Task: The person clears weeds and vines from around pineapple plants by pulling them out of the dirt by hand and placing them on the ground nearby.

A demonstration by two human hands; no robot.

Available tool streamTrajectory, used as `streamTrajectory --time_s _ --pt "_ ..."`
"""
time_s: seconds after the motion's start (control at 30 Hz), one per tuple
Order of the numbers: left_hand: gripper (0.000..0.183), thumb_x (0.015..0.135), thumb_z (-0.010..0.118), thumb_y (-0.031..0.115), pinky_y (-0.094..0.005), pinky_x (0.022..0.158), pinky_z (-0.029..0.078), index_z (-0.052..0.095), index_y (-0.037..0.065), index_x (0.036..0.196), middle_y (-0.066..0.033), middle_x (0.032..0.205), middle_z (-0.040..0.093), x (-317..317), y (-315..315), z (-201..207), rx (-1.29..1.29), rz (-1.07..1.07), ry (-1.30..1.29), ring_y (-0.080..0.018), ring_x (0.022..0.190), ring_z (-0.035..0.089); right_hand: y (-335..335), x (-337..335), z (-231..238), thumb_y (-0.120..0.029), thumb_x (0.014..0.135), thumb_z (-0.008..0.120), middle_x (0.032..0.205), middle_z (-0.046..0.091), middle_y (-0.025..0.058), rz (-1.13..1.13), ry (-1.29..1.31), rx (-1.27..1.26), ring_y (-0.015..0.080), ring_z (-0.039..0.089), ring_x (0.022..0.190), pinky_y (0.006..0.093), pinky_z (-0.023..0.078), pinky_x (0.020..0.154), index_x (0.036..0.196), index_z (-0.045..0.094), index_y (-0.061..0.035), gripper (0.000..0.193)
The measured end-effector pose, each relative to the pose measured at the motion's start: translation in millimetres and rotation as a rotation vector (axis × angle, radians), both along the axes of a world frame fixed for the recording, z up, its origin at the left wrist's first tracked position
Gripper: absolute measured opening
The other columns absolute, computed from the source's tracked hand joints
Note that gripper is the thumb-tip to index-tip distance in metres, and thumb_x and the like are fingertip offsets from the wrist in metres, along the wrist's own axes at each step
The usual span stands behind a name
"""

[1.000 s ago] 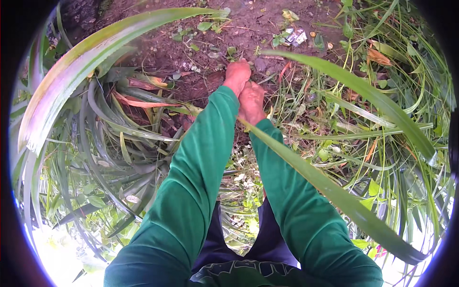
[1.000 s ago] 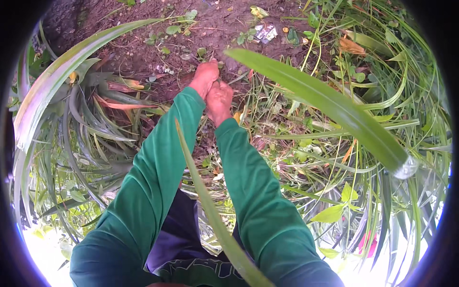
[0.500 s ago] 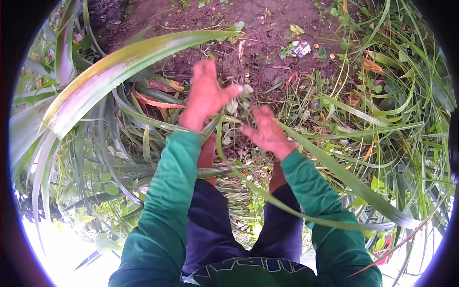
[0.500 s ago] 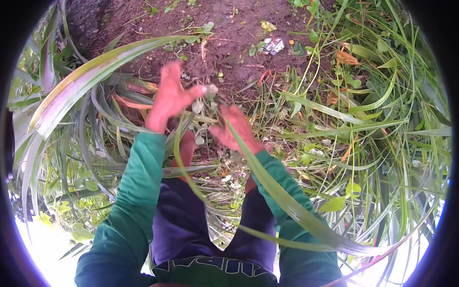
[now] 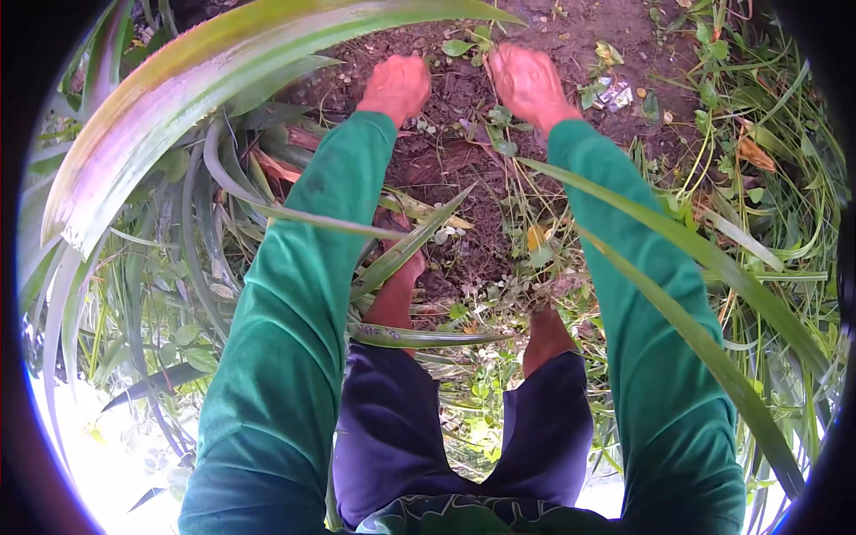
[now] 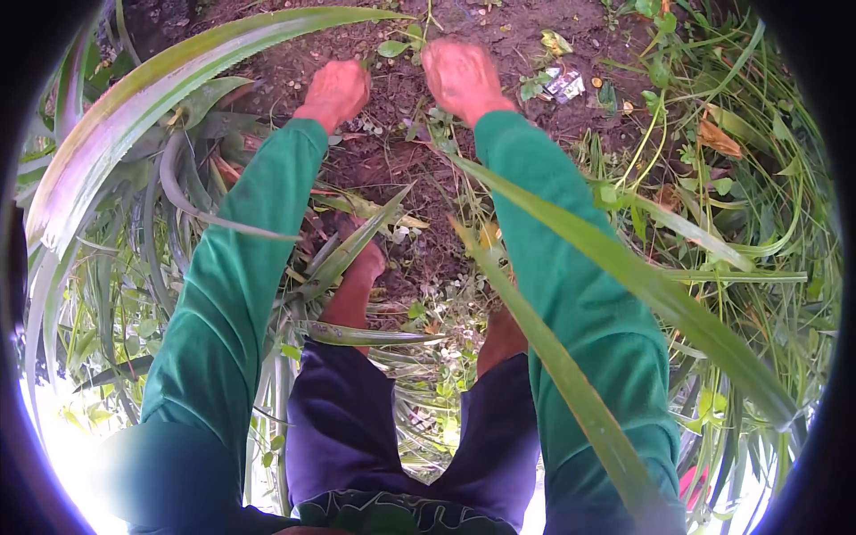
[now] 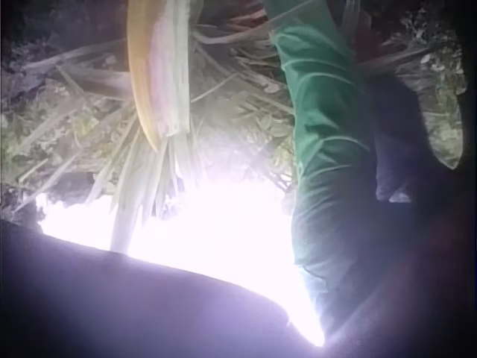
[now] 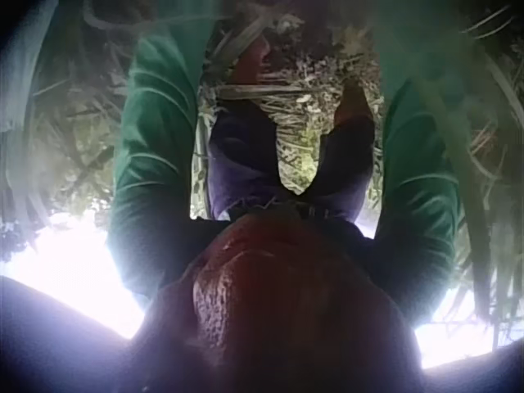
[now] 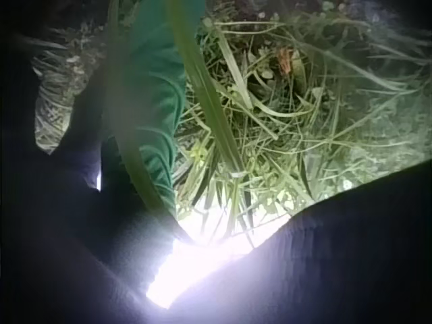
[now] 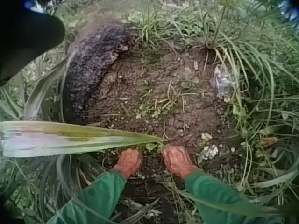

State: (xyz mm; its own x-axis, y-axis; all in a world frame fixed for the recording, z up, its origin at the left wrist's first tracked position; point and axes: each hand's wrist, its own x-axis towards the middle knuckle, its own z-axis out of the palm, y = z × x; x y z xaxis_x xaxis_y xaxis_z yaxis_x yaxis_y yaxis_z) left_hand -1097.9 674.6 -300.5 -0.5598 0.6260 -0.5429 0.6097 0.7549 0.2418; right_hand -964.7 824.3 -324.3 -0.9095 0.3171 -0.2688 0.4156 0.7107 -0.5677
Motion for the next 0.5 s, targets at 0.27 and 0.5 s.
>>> streamTrajectory --time_s 0.27,0.5 --pt "0.018 0.082 0.060 0.017 -0.0491 0.067 0.052 0.061 0.001 0.089 -0.0179 0.087 0.063 42 -62 28 0.291 -0.201 0.289 -0.0384 0.080 0.062 -32 56 41 -0.021 0.095 0.046 0.078 0.061 0.0259 -0.043 -0.008 -0.175 0.0402 0.063 0.078 0.0503 0.050 0.074 0.112 0.052 -0.0028 0.026" --pt "0.025 0.079 0.065 0.020 -0.0426 0.072 0.054 0.063 0.003 0.097 -0.0116 0.100 0.063 -37 -110 -2 -0.443 -0.216 0.676 -0.0330 0.089 0.064 -57 -34 11 -0.018 0.092 0.048 0.097 0.066 0.0214 0.063 0.020 -0.245 0.0412 0.063 0.091 0.0491 0.050 0.086 0.132 0.048 -0.0125 0.040"
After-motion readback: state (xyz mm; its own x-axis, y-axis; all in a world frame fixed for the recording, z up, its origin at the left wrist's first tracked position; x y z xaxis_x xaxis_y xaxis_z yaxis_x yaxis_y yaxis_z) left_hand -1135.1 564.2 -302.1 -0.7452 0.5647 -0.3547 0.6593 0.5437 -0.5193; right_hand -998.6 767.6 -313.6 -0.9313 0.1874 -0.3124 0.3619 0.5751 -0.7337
